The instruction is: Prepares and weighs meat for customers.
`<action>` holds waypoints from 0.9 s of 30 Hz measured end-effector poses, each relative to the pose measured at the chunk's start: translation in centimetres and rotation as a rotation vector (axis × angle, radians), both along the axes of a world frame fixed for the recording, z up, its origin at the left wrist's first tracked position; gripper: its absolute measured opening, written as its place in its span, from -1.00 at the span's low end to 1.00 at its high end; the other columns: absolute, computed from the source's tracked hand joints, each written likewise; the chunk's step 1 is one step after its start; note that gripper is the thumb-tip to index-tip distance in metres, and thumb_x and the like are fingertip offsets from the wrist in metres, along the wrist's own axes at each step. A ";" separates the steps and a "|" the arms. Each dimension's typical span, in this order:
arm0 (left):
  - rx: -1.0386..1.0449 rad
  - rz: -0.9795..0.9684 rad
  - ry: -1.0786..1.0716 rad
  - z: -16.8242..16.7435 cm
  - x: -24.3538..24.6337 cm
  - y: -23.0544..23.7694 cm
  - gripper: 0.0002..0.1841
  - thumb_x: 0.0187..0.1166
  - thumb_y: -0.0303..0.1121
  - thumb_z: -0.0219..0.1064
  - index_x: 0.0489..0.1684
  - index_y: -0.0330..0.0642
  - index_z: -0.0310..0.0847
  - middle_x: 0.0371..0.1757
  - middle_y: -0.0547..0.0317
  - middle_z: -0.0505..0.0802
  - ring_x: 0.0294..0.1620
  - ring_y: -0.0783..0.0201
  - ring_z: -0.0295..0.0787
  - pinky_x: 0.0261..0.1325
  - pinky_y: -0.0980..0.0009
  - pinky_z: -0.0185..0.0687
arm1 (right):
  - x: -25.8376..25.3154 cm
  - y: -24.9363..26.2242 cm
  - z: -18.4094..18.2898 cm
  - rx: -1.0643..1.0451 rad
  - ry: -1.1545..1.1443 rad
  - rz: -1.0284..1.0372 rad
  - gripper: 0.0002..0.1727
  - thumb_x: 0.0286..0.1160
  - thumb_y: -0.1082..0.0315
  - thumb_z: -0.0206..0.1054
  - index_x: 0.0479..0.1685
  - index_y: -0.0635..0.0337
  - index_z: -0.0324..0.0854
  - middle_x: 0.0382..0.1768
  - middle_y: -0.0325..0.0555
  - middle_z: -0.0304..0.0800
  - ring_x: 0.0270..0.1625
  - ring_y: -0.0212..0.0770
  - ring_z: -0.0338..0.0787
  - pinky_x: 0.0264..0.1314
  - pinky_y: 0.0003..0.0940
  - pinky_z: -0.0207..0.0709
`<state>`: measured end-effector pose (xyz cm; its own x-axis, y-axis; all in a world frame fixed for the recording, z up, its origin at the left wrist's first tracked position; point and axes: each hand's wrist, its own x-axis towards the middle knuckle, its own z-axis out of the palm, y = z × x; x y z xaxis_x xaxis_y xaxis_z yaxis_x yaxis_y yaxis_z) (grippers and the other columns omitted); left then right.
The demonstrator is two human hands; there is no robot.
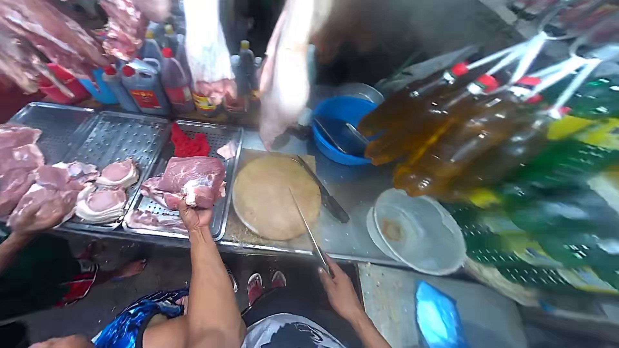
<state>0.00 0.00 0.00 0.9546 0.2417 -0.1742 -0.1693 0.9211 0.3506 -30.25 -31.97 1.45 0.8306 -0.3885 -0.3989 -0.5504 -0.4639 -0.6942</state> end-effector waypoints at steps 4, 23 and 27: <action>0.121 -0.289 -0.116 0.4 -0.8 -3.5 -0.80 0.63 -0.27 0.09 -0.02 -0.07 0.58 -0.14 0.04 0.88 -0.05 0.11 0.87 0.09 0.03 0.82 | -3.9 1.4 -0.2 0.039 0.032 -0.100 -0.39 0.76 0.10 0.20 0.80 -0.10 0.31 -0.12 0.04 0.84 -0.26 -0.09 0.80 -0.05 0.03 0.73; 0.506 -1.157 -0.505 6.7 -17.9 -24.0 -0.85 0.54 -0.28 0.24 -0.15 0.09 0.74 -0.20 0.30 0.95 -0.12 0.41 0.91 0.01 0.32 0.87 | -27.0 4.7 -2.5 0.213 0.004 -0.456 -0.38 0.80 0.04 0.14 0.83 -0.13 0.26 0.38 0.14 0.73 0.39 0.08 0.75 0.53 0.19 0.51; 0.424 -1.493 -0.596 13.8 -29.3 -34.7 -0.83 0.54 -0.40 0.17 -0.12 0.00 0.68 -0.27 0.22 0.94 -0.22 0.34 0.91 -0.07 0.30 0.88 | -29.8 6.3 -1.6 0.185 0.070 -0.453 -0.36 0.81 0.02 0.13 0.85 -0.17 0.22 0.40 0.15 0.72 0.42 0.14 0.73 0.54 0.26 0.48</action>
<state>-29.29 -34.75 13.82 0.2782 -0.9541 0.1110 0.5228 0.2473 0.8158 -60.00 -25.63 -0.15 0.5634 -0.6217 -0.5442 -0.7165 -0.0398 -0.6964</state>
